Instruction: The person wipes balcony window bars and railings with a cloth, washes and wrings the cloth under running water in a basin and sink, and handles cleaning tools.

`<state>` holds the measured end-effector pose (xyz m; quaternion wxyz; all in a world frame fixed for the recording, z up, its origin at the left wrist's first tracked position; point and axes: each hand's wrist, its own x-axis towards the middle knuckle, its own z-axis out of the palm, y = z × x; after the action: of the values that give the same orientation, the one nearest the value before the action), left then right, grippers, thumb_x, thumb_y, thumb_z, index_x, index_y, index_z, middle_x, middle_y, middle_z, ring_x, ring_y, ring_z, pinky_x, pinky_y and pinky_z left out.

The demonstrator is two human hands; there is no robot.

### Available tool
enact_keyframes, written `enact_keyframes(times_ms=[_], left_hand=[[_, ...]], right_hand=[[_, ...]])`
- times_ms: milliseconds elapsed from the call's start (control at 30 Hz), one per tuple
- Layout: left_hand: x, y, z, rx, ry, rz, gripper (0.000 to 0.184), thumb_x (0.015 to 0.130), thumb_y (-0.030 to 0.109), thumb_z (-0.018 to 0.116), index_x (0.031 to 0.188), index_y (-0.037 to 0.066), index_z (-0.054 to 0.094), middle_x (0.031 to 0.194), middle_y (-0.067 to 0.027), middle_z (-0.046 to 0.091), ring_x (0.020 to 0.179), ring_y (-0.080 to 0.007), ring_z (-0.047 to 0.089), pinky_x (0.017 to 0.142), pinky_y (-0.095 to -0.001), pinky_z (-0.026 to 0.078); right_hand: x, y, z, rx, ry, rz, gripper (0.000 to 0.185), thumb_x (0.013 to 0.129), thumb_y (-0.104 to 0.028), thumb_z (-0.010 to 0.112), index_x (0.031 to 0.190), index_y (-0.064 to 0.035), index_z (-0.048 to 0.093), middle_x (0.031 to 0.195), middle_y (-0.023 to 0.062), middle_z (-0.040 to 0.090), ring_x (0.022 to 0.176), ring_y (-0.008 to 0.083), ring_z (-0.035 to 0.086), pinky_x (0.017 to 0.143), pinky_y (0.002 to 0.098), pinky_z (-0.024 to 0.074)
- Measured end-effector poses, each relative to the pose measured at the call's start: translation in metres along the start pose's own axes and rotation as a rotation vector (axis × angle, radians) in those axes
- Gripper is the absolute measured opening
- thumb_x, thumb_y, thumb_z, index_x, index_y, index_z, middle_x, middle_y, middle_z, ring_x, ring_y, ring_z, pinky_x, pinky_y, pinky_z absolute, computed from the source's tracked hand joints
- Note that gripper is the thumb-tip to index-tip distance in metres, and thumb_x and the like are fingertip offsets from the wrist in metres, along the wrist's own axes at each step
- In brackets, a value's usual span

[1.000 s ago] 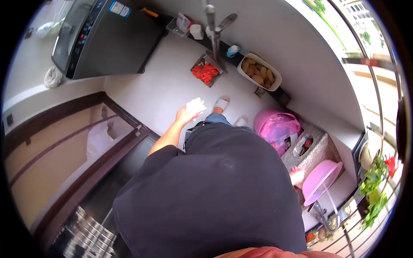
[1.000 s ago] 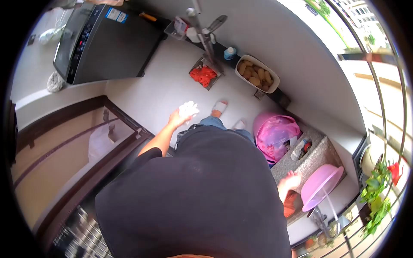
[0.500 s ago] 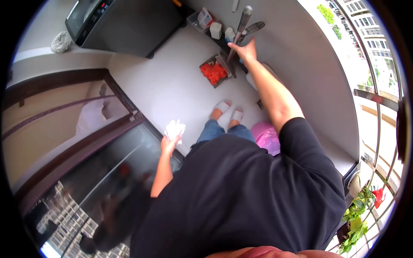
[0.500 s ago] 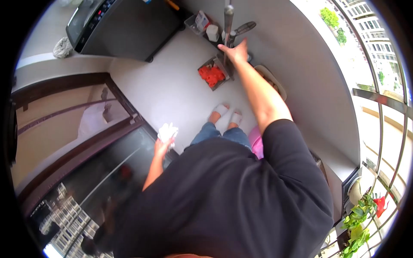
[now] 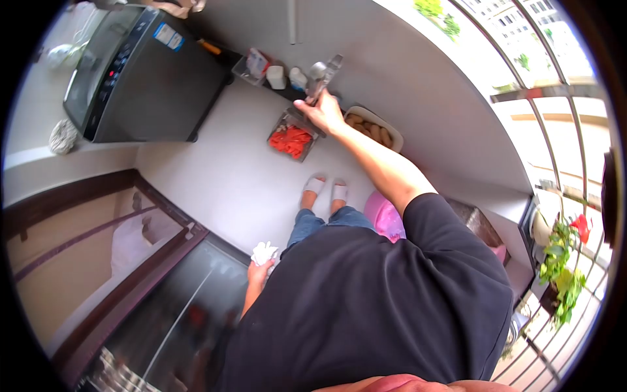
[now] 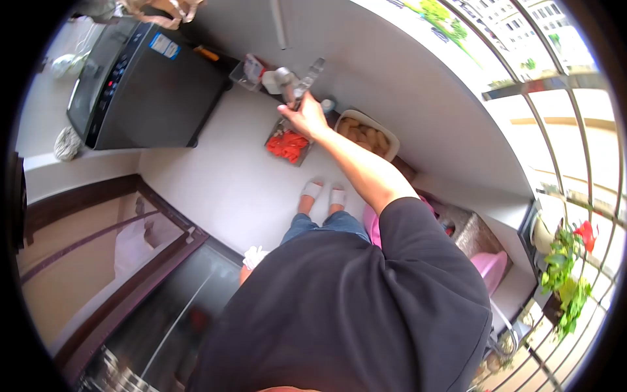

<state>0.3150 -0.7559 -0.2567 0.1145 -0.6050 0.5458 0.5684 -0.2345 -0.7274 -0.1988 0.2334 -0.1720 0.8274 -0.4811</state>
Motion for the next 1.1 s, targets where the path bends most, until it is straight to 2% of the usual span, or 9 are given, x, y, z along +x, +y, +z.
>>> enact_keyframes(times_ms=[33,100,233,367,400,433,533,767,1100], left_hand=[[0.015,-0.009,-0.005,0.04,-0.019,0.039,0.068,0.073,0.018,0.088,0.134,0.002,0.062,0.12,-0.0096,0.072,0.107,-0.023,0.068,0.092,-0.0378,0.052],[0.033,0.012,-0.011,0.15,-0.087,-0.033,0.071,0.074,0.019,0.087,0.137,0.002,0.06,0.123,-0.0101,0.071,0.11,-0.0234,0.067,0.093,-0.0379,0.052],[0.072,0.047,-0.003,0.025,-0.128,0.024,0.073,0.075,0.021,0.086,0.139,0.004,0.058,0.125,-0.0104,0.069,0.114,-0.022,0.065,0.092,-0.0372,0.052],[0.099,0.086,0.006,0.106,-0.156,0.043,0.073,0.074,0.023,0.086,0.138,0.005,0.058,0.124,-0.0103,0.069,0.112,-0.0221,0.066,0.092,-0.0372,0.052],[0.107,0.092,0.009,0.108,-0.17,0.048,0.072,0.074,0.023,0.086,0.138,0.005,0.058,0.124,-0.0106,0.069,0.112,-0.0222,0.066,0.092,-0.0372,0.052],[0.113,0.096,0.011,0.112,-0.185,0.053,0.072,0.074,0.024,0.086,0.137,0.005,0.059,0.124,-0.0108,0.069,0.111,-0.0224,0.066,0.092,-0.0371,0.052],[0.124,0.112,0.014,0.147,-0.236,0.099,0.071,0.073,0.025,0.087,0.135,0.004,0.06,0.123,-0.0115,0.07,0.111,-0.0227,0.067,0.092,-0.0367,0.052],[0.126,0.125,0.007,0.23,-0.25,0.099,0.071,0.071,0.025,0.089,0.133,0.003,0.061,0.12,-0.0112,0.071,0.108,-0.0227,0.068,0.09,-0.037,0.054],[0.125,0.116,-0.009,0.296,-0.232,0.035,0.069,0.071,0.021,0.089,0.132,0.003,0.062,0.118,-0.0101,0.071,0.106,-0.0229,0.068,0.088,-0.0375,0.054]], right_hand=[[-0.013,-0.017,-0.013,0.084,-0.062,0.0,0.068,0.083,-0.039,0.082,0.129,0.0007,0.052,0.119,0.0233,0.067,0.117,0.0329,0.065,0.102,0.0428,0.0496],[-0.02,-0.024,-0.021,0.02,0.072,-0.117,0.054,0.086,-0.036,0.083,0.119,-0.0018,0.058,0.099,0.0107,0.071,0.085,0.0183,0.069,0.084,0.0347,0.0563],[-0.06,-0.124,-0.092,-0.007,0.173,-0.141,0.05,0.086,-0.038,0.084,0.115,-0.0036,0.062,0.099,0.0076,0.07,0.08,0.0149,0.068,0.075,0.0324,0.0572],[-0.073,-0.17,-0.155,-0.054,0.258,-0.352,0.059,0.083,-0.051,0.083,0.109,-0.002,0.061,0.097,0.0132,0.074,0.093,0.0216,0.072,0.087,0.0374,0.0562],[-0.081,-0.187,-0.171,-0.096,0.251,-0.39,0.046,0.089,-0.036,0.081,0.117,-0.0052,0.063,0.092,0.0009,0.069,0.072,0.0059,0.059,0.06,0.0237,0.0482],[-0.089,-0.209,-0.184,0.098,0.157,-0.371,0.033,0.1,-0.032,0.068,0.116,-0.0062,0.055,0.08,0.003,0.062,0.066,0.0141,0.059,0.058,0.0311,0.0481],[-0.1,-0.232,-0.228,0.135,0.15,-0.269,0.04,0.094,-0.031,0.076,0.119,-0.0076,0.054,0.082,-0.0009,0.059,0.065,0.0065,0.053,0.055,0.0231,0.0419],[-0.119,-0.233,-0.29,0.069,0.444,-0.25,0.037,0.09,-0.025,0.075,0.118,-0.0019,0.066,0.082,0.0001,0.063,0.064,0.0064,0.051,0.057,0.0212,0.0401],[-0.103,-0.179,-0.321,0.004,0.336,-0.252,0.035,0.095,-0.025,0.073,0.122,-0.0046,0.065,0.094,-0.0017,0.065,0.081,0.0075,0.056,0.072,0.0209,0.0438]])
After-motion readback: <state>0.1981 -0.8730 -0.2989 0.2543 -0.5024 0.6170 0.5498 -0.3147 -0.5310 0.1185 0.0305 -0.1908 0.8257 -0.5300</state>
